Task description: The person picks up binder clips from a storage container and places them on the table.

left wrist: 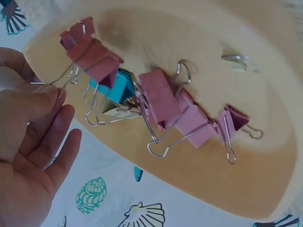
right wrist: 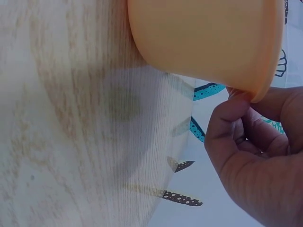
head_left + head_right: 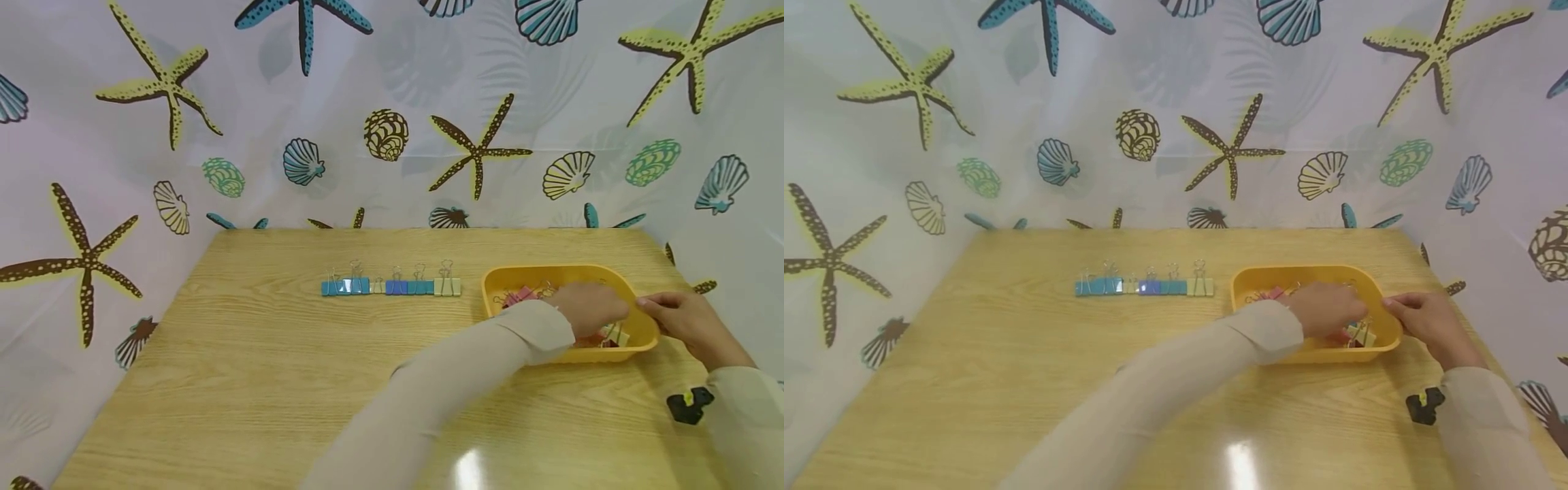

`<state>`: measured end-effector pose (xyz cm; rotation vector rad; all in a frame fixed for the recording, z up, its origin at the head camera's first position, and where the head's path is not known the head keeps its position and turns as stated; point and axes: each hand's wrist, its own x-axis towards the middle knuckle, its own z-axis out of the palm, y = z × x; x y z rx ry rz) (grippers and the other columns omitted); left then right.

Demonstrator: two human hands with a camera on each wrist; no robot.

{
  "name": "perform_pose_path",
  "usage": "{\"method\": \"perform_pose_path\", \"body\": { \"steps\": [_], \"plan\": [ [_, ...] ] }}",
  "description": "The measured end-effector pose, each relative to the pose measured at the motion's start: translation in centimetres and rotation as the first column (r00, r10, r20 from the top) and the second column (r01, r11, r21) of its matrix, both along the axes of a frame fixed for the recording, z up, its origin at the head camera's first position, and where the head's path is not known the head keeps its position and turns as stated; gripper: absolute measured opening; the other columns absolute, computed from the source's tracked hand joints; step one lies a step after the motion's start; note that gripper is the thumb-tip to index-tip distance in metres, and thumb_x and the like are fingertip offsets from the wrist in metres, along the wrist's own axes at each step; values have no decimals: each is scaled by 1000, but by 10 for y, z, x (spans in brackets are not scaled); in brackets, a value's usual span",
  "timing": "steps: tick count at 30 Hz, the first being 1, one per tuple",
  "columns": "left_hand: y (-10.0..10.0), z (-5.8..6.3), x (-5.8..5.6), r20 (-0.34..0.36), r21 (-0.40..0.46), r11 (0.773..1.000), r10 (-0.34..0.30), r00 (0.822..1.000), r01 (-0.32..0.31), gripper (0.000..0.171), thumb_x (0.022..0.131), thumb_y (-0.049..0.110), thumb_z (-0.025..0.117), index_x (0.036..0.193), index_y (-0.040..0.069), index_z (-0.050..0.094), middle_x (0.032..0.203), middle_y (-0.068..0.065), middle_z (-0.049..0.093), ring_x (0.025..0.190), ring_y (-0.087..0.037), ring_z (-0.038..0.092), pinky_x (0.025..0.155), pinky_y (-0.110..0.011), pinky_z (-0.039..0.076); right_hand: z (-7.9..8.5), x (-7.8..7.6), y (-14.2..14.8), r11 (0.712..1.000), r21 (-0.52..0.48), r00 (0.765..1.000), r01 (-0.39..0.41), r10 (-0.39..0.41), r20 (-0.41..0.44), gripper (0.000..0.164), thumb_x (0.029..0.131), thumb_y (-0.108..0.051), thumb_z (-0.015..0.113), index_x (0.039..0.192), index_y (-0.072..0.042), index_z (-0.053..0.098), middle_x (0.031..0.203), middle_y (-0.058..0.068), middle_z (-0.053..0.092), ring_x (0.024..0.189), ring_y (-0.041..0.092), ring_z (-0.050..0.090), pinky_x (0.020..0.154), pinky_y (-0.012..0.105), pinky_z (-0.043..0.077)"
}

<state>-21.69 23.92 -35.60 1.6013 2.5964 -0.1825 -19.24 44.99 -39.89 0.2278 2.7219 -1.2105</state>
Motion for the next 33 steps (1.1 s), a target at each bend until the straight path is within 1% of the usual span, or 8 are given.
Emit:
{"method": "perform_pose_path", "body": {
  "steps": [6, 10, 16, 18, 23, 25, 30, 33],
  "plan": [
    [0, 3, 4, -16, 45, 997, -54, 998, 55, 18, 99, 26, 54, 116, 22, 57, 109, 13, 57, 97, -4, 49, 85, -13, 37, -2, 1, 2, 1000, -8, 1000, -5, 5, 10, 62, 101, -35, 44, 125, 22, 45, 90, -5, 62, 72, 1, 60, 66, 23, 54],
    [-8, 7, 4, 5, 139, 985, -105, 994, 103, 14, 99, 24, 53, 112, 18, 55, 109, 10, 58, 98, -3, 50, 84, -11, 36, -2, 2, 2, 1000, -16, 1000, -8, 8, 5, 61, 102, -33, 44, 125, 23, 44, 90, -6, 61, 72, -1, 59, 66, 22, 54],
    [-30, 13, 4, 110, 271, 961, -91, 990, 58, 13, 97, 23, 58, 109, 18, 58, 100, 8, 54, 87, -3, 44, 76, -9, 34, 0, 1, 2, 1000, -1, 1000, -13, 13, 11, 62, 102, -35, 43, 126, 22, 44, 91, -4, 62, 72, 0, 59, 66, 21, 54],
    [-39, 14, 5, 105, 297, 953, -92, 990, 57, 14, 98, 20, 55, 111, 17, 60, 100, 7, 53, 85, -3, 44, 75, -9, 34, 0, 1, 1, 1000, 5, 1000, -10, 9, 11, 62, 102, -35, 43, 127, 21, 44, 92, -2, 63, 72, 0, 60, 66, 21, 54],
    [-60, 11, 7, 68, 375, 920, -151, 986, 115, 17, 98, 13, 54, 114, 11, 60, 109, 3, 56, 91, -5, 52, 80, -8, 36, -1, 0, 0, 1000, 20, 1000, 10, -10, -2, 61, 102, -34, 44, 126, 21, 44, 92, 1, 64, 71, 1, 59, 65, 22, 54],
    [-68, 10, 7, 65, 389, 913, -163, 984, 126, 18, 98, 13, 55, 115, 10, 60, 111, 2, 56, 92, -5, 53, 82, -8, 38, -2, -1, -1, 1000, 23, 1000, 16, -16, -8, 60, 102, -34, 44, 126, 22, 45, 91, 0, 63, 71, 1, 58, 64, 22, 54],
    [-84, 8, 8, 85, 382, 919, -138, 987, 96, 22, 97, 13, 56, 119, 13, 63, 109, 3, 57, 90, -3, 52, 80, -7, 38, -3, -2, 0, 999, 34, 1000, 18, -18, -8, 61, 101, -35, 44, 126, 21, 45, 89, 0, 63, 70, 4, 57, 64, 23, 54],
    [-97, 8, 8, 114, 390, 918, -118, 986, 65, 25, 97, 11, 55, 121, 14, 63, 114, 3, 57, 100, -2, 54, 86, -6, 38, -3, -2, 0, 999, 40, 1000, 17, -17, -2, 63, 101, -37, 45, 126, 21, 46, 89, 2, 63, 69, 6, 57, 64, 23, 54]
  ]
}}
